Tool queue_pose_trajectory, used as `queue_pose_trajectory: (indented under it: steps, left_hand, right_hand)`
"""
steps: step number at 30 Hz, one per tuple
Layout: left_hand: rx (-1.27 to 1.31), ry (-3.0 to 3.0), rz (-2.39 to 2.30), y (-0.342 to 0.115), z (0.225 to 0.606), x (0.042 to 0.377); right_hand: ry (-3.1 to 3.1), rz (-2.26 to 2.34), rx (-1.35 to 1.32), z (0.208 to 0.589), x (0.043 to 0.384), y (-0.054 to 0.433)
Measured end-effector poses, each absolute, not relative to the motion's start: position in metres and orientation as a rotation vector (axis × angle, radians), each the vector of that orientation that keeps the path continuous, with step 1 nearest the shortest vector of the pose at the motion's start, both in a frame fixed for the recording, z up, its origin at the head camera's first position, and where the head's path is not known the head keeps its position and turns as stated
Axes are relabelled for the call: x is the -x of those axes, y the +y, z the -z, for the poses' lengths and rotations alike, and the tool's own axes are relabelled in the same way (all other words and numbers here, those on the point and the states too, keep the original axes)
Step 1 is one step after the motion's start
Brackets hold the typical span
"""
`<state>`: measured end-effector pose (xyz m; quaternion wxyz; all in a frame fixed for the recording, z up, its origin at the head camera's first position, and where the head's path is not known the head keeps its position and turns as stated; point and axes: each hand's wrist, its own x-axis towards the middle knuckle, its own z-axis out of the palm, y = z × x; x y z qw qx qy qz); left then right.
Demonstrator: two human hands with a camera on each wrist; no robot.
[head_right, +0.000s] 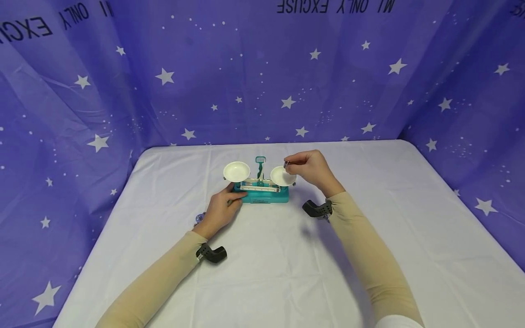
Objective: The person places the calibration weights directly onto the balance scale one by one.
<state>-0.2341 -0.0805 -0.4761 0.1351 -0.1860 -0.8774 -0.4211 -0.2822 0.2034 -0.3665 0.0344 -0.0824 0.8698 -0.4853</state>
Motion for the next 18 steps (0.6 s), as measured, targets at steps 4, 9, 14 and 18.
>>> queue_pose_trajectory:
  steps: [4, 9, 14, 18]
  left_hand:
    - [0.53, -2.551, 1.221, -0.081, 0.476, 0.235]
    - [0.528, -2.547, 1.229, -0.081, 0.476, 0.235]
    - [0.529, -2.541, 1.232, -0.08, 0.476, 0.235]
    - [0.53, -2.543, 1.235, -0.08, 0.476, 0.235]
  right_hand:
    - [2.678, 1.45, 0.266, 0.367, 0.286, 0.198]
    - [2.687, 1.407, 0.289, 0.368, 0.288, 0.194]
    - [2.694, 1.365, 0.28, 0.369, 0.289, 0.192]
    - [2.7, 1.319, 0.286, 0.371, 0.29, 0.189]
